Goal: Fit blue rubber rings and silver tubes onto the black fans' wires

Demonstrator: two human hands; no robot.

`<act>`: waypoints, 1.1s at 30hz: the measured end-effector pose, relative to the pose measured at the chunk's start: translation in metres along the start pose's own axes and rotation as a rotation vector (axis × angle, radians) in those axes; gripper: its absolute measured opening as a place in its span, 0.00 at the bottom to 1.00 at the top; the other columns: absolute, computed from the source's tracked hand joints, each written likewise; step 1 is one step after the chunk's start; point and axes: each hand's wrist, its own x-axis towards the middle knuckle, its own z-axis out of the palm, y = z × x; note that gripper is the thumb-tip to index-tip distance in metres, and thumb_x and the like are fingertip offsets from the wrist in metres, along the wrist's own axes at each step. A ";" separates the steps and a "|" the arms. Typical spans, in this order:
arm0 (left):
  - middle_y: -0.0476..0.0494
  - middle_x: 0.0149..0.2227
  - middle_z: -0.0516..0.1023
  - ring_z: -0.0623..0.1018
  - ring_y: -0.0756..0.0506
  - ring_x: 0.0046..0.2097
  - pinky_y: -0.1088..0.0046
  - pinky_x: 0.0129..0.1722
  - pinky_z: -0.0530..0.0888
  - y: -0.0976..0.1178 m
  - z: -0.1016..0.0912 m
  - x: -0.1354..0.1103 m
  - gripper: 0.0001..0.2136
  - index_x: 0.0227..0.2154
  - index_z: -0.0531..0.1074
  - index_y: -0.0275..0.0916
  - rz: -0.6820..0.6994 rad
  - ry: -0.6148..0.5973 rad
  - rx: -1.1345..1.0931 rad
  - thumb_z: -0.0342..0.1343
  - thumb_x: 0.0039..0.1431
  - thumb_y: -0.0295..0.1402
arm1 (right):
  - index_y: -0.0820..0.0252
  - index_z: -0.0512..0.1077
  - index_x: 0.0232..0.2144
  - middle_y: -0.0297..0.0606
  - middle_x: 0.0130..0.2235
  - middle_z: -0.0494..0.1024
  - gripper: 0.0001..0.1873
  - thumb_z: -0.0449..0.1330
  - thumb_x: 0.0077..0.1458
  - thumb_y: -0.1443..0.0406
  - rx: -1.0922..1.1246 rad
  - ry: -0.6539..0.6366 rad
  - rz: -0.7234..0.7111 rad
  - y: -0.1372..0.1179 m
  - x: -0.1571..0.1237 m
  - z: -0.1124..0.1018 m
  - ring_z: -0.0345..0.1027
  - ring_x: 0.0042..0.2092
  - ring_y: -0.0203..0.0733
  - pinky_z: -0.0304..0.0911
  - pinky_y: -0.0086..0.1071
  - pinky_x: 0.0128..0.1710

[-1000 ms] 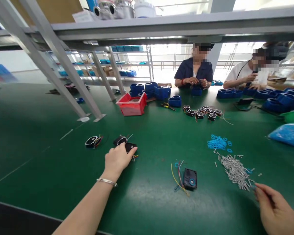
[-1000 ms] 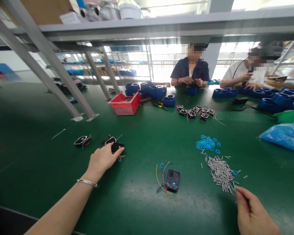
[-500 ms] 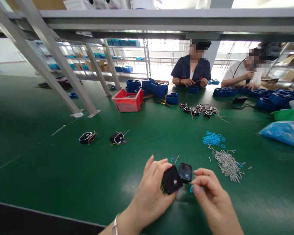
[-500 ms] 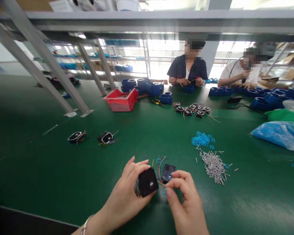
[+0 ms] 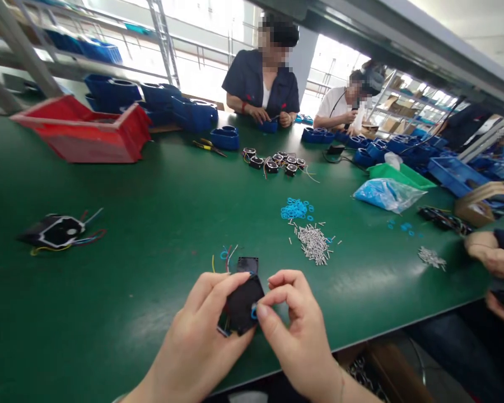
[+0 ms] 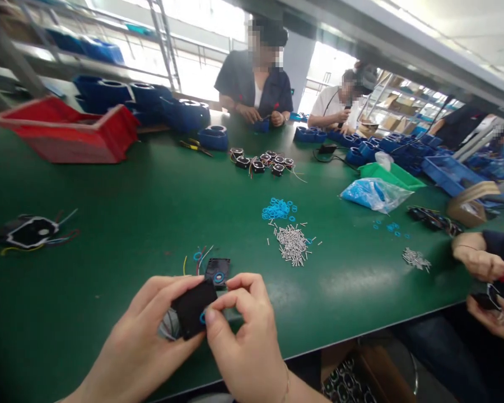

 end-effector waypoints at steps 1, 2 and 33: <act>0.42 0.41 0.68 0.73 0.43 0.42 0.68 0.39 0.75 0.001 0.001 -0.001 0.20 0.48 0.65 0.39 0.005 0.000 0.005 0.58 0.50 0.27 | 0.57 0.72 0.31 0.38 0.43 0.66 0.05 0.59 0.51 0.70 -0.028 0.017 -0.015 -0.001 -0.001 0.001 0.63 0.47 0.41 0.60 0.36 0.49; 0.42 0.42 0.68 0.73 0.43 0.43 0.68 0.40 0.75 0.002 0.002 -0.001 0.20 0.48 0.65 0.39 0.013 -0.002 0.010 0.57 0.50 0.27 | 0.56 0.72 0.32 0.38 0.43 0.66 0.05 0.58 0.51 0.71 -0.049 0.033 -0.031 0.000 -0.003 0.002 0.63 0.47 0.41 0.60 0.36 0.48; 0.38 0.45 0.76 0.69 0.32 0.51 0.51 0.48 0.67 -0.109 -0.084 -0.011 0.32 0.48 0.69 0.41 -0.318 -0.118 0.497 0.66 0.37 0.46 | 0.57 0.72 0.39 0.44 0.40 0.77 0.16 0.61 0.51 0.54 0.311 0.030 0.294 0.042 -0.025 0.016 0.72 0.41 0.44 0.69 0.32 0.42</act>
